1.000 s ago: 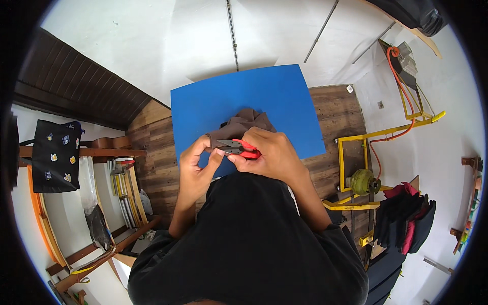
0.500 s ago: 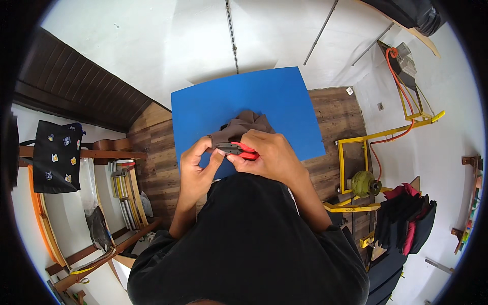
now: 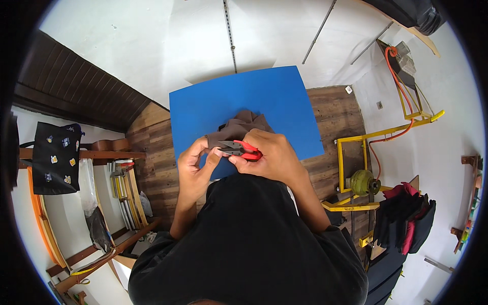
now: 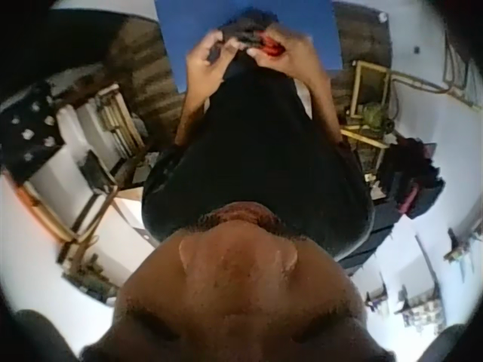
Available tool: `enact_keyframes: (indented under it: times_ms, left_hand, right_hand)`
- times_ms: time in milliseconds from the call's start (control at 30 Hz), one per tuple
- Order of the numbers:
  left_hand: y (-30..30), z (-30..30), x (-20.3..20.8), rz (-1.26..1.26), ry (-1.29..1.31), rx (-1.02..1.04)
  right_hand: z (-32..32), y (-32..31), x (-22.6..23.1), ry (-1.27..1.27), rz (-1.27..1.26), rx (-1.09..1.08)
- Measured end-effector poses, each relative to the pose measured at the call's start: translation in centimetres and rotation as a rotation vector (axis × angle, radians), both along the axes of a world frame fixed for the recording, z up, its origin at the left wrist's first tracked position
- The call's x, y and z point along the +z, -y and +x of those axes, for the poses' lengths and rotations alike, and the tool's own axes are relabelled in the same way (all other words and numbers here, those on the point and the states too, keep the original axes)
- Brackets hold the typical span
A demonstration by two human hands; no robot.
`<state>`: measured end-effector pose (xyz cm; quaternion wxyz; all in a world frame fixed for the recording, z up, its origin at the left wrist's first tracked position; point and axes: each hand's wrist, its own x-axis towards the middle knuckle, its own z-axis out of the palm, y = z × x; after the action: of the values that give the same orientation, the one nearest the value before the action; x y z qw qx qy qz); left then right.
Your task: Trimming loose threads or small imperfections from a piece of brown fabric using pliers.
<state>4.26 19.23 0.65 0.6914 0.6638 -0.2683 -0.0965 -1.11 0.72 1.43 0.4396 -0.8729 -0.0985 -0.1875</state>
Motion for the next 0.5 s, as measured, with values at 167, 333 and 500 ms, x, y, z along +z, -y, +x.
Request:
enact_keyframes:
  times_ms: [167,333,500]
  left_hand:
    - [-0.16,0.07,-0.37,0.004,0.009,-0.008]
    - [-0.22,-0.04,-0.60,-0.069,-0.103,-0.008]
    - [-0.31,-0.03,-0.50,-0.152,-0.184,0.004]
  right_hand:
    - [0.08,-0.04,-0.23,0.022,-0.031,-0.008]
    - [0.22,0.20,-0.03,0.013,-0.060,-0.050]
    - [0.38,0.03,-0.16,0.014,-0.054,-0.040]
